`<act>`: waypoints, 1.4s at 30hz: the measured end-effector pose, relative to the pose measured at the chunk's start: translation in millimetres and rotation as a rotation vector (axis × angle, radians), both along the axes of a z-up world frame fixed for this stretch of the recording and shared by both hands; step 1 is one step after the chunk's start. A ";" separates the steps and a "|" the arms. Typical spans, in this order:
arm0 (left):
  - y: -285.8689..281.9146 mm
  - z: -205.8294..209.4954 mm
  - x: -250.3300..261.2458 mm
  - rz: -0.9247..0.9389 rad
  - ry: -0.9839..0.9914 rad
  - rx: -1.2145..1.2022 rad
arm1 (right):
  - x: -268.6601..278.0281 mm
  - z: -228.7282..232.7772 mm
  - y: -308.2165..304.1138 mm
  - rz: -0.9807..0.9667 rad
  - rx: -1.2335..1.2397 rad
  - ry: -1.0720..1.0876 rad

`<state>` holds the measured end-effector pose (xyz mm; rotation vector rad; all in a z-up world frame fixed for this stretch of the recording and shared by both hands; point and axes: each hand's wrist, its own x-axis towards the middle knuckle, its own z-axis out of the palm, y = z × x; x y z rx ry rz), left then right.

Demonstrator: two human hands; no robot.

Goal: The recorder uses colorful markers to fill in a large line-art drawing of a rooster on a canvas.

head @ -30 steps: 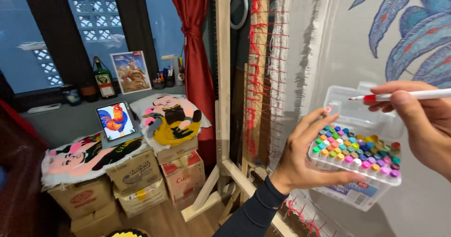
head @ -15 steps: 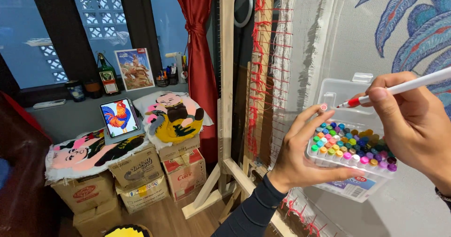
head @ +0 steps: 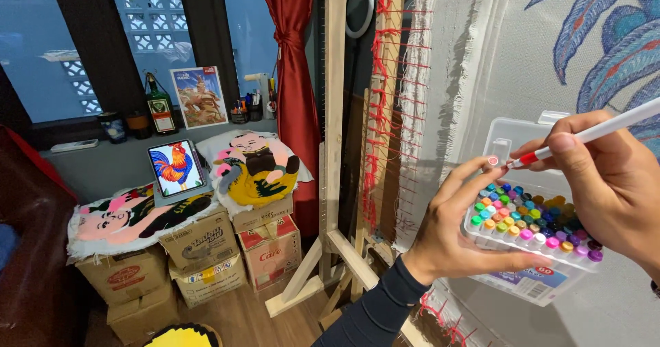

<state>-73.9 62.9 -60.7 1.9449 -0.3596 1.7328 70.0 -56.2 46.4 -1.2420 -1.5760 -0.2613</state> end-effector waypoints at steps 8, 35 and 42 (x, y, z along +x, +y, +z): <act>-3.4 -0.1 5.7 0.001 -0.005 0.006 | 10.3 -1.8 -3.0 -0.012 -0.042 -0.016; -11.4 1.7 31.3 -0.095 -0.020 0.007 | 11.0 11.3 -30.0 0.006 -0.012 0.065; -24.5 9.1 40.8 -0.166 -0.035 0.032 | 6.0 18.0 -50.6 -0.018 -0.023 0.024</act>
